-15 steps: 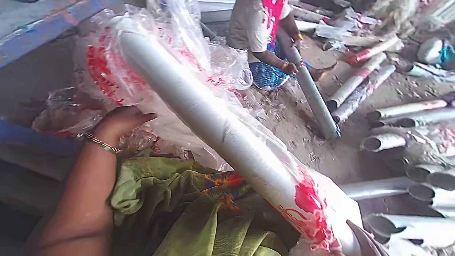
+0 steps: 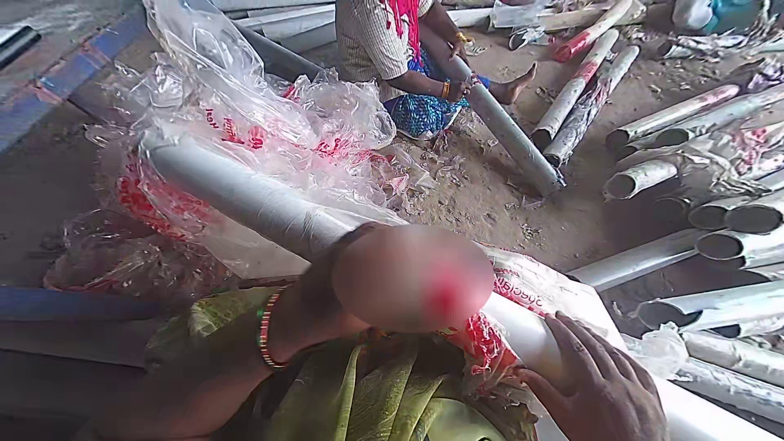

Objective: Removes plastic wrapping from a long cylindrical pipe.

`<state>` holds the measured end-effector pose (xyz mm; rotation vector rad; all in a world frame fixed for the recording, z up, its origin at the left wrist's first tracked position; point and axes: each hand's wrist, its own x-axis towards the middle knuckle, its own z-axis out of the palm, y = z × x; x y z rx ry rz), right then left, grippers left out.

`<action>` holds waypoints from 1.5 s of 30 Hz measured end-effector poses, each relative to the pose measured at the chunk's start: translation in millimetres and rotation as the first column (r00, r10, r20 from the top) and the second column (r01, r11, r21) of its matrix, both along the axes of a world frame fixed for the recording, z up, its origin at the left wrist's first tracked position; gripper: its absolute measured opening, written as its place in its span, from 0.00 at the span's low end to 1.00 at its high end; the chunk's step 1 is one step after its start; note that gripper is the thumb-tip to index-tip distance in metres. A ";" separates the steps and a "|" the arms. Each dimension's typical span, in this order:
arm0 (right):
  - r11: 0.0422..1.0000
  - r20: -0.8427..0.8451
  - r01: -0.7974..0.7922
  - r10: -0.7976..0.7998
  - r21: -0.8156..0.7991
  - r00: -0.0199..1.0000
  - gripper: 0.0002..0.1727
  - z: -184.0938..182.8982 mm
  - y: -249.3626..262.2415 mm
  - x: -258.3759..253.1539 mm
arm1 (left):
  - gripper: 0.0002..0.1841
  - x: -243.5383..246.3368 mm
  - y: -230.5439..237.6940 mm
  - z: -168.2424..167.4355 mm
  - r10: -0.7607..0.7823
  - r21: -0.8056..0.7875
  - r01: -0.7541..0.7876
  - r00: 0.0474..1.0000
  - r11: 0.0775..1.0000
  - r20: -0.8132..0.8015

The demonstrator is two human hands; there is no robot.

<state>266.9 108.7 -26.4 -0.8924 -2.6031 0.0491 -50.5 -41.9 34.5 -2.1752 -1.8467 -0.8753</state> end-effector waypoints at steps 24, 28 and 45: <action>0.991 0.089 -0.024 0.036 -0.131 0.995 0.53 14.6 9.1 15.9 | 0.14 40.9 37.3 -52.6 -0.241 0.290 0.304 0.942 0.907 -0.234; 0.984 0.102 -0.023 0.042 -0.178 0.994 0.53 14.5 9.6 20.1 | 0.11 44.9 32.6 -46.5 -0.261 0.297 0.333 0.931 0.895 -0.256; 0.994 0.060 -0.058 0.064 -0.097 0.996 0.52 3.1 5.0 21.1 | 0.45 -25.0 32.2 15.0 -0.089 -0.599 0.049 0.995 0.799 -0.036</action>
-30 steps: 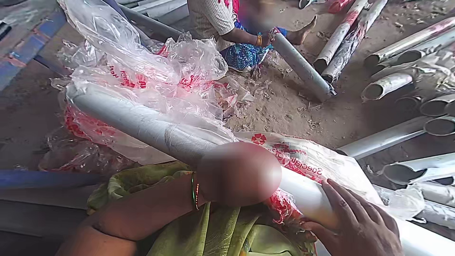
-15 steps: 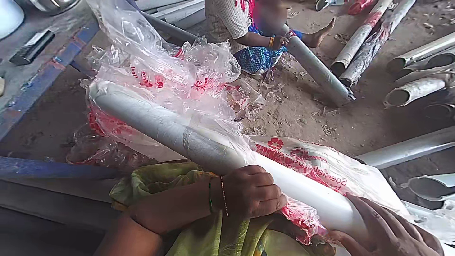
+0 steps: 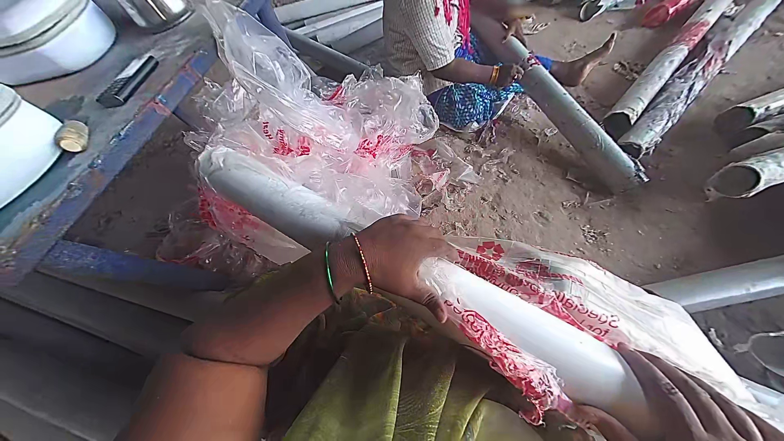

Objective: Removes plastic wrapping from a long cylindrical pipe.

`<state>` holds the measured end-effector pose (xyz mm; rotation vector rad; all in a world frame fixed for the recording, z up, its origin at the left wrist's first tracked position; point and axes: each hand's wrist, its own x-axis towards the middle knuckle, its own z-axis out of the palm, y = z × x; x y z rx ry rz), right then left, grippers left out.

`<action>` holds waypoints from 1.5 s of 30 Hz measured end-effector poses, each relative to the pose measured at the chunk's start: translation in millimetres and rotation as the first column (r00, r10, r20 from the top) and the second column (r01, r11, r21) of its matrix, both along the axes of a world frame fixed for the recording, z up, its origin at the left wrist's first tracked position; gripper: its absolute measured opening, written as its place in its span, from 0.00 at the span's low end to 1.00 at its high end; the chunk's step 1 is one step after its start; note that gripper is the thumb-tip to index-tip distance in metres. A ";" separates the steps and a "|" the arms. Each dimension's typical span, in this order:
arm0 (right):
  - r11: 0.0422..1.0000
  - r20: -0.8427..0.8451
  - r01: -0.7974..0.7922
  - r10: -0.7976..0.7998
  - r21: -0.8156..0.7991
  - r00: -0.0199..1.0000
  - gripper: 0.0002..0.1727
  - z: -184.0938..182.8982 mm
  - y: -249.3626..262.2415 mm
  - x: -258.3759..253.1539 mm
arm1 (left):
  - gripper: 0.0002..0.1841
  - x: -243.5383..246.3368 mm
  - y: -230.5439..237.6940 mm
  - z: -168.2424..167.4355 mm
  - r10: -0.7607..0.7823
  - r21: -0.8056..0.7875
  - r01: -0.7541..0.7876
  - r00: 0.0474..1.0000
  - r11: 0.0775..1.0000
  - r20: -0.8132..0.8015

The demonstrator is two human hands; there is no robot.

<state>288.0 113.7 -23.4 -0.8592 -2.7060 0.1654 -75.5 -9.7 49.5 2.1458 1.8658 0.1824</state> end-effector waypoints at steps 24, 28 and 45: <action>0.982 0.121 -0.046 0.069 -0.185 0.990 0.54 16.9 26.2 0.8 | 0.16 29.1 -36.7 -52.7 0.198 0.904 0.118 0.956 0.410 -0.214; 0.973 0.114 -0.011 0.038 -0.232 0.993 0.59 18.5 29.5 -2.3 | 0.15 31.0 -28.2 -35.8 0.143 0.908 0.168 0.961 0.383 -0.238; 0.999 -0.050 0.035 -0.033 0.029 0.998 0.56 -4.4 16.1 -13.7 | 0.45 77.5 6.7 4.3 -0.023 0.610 0.053 0.998 0.790 -0.057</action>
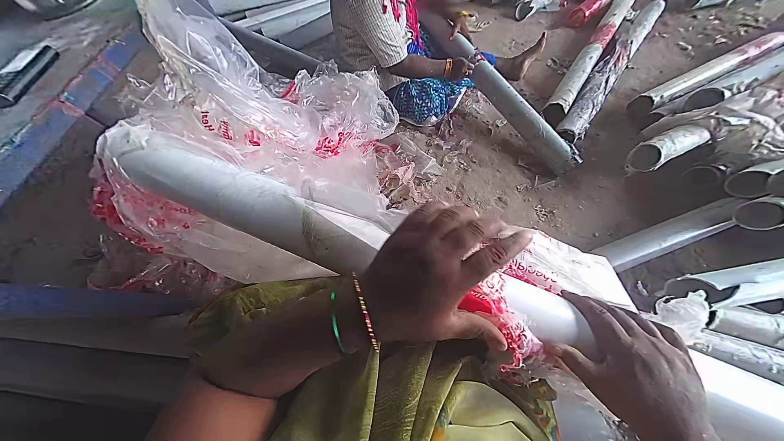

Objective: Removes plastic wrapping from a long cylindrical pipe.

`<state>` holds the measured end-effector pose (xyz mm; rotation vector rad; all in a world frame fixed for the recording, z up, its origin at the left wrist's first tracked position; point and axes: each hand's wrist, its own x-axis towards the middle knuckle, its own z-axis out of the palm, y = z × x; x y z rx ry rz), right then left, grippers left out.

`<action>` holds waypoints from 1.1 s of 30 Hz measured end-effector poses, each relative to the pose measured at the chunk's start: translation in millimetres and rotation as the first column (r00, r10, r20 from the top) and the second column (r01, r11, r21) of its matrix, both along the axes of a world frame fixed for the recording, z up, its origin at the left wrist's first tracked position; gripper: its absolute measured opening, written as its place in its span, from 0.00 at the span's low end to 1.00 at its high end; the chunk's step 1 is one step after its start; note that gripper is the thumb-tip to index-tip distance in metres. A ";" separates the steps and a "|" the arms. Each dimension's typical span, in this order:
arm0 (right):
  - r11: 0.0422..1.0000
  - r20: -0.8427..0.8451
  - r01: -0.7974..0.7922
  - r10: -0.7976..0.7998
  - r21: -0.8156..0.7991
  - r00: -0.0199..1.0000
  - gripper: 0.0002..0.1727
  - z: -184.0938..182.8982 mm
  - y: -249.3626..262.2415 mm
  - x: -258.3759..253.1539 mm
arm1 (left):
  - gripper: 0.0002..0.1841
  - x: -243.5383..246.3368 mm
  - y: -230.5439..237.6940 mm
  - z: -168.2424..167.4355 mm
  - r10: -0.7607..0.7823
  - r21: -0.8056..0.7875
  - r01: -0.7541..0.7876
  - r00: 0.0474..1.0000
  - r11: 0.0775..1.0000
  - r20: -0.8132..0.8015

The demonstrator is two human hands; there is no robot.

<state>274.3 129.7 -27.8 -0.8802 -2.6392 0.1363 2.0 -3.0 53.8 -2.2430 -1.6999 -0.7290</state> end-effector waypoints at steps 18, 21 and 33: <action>0.998 0.026 0.019 -0.018 -0.057 1.000 0.53 6.1 5.6 0.0 | 0.14 22.2 8.8 -70.7 -0.284 0.274 0.306 0.951 0.912 -0.118; 0.997 0.031 0.013 -0.011 -0.079 0.999 0.54 6.7 9.8 1.4 | 0.15 20.5 11.9 -66.8 -0.368 0.254 0.383 0.924 0.888 -0.103; 0.992 0.062 -0.027 0.035 -0.124 0.998 0.55 10.4 28.4 -1.0 | 0.23 23.8 21.2 -51.4 -0.558 0.092 0.553 0.827 0.828 0.060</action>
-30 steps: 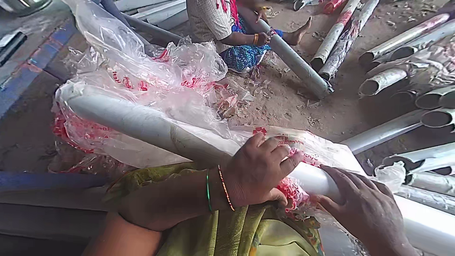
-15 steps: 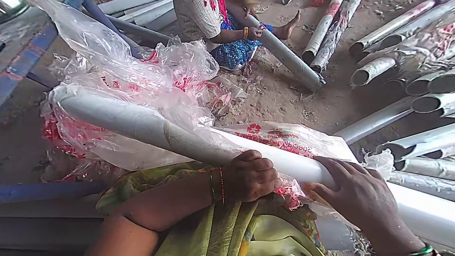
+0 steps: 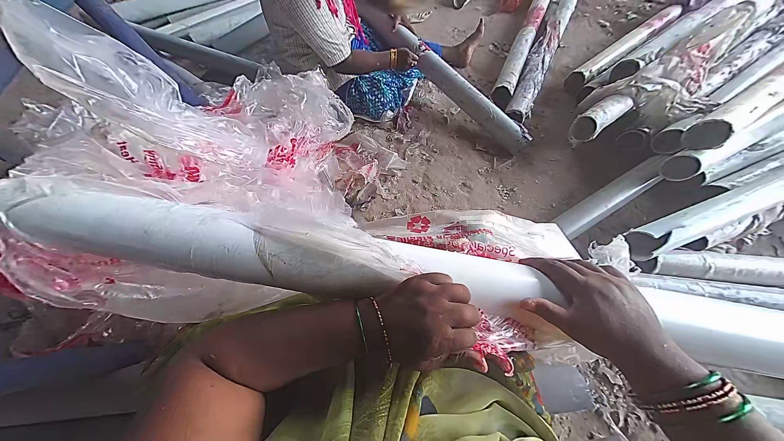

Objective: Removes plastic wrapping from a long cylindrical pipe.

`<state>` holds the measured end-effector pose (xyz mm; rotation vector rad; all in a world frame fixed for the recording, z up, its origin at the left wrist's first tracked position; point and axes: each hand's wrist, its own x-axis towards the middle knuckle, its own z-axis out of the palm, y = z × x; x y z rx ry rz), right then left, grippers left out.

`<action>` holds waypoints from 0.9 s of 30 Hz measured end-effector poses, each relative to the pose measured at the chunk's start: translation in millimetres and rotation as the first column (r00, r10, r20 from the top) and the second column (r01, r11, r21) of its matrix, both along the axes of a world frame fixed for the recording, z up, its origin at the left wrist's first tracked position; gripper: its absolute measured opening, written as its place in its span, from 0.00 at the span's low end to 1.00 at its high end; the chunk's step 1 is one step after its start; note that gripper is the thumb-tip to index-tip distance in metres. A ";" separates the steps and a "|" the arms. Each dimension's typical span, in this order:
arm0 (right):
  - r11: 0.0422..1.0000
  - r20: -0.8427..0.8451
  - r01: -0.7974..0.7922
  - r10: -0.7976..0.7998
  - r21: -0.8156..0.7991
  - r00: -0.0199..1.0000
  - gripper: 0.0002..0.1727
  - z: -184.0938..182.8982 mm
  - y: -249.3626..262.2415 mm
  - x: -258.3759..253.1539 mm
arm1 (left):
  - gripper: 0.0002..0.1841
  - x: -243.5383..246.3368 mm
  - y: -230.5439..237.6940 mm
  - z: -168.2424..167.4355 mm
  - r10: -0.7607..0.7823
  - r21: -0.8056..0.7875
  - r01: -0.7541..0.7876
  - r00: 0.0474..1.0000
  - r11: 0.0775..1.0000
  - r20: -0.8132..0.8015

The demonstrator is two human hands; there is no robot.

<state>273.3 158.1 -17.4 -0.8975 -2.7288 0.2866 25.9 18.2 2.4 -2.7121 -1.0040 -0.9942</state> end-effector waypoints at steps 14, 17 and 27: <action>0.998 0.024 -0.033 0.035 -0.062 0.999 0.53 5.8 -13.3 2.0 | 0.25 -23.5 -57.0 -2.2 0.230 0.073 -0.240 0.966 0.968 0.119; 0.998 0.023 -0.036 0.037 -0.052 0.999 0.51 6.4 -18.3 5.2 | 0.29 -60.4 -63.2 35.3 0.444 0.051 -0.458 0.878 0.887 0.179; 0.999 0.026 0.019 -0.017 -0.046 1.000 0.54 1.5 -21.0 14.8 | 0.33 -115.1 -63.6 31.2 0.704 -0.128 -0.728 0.685 0.674 -0.186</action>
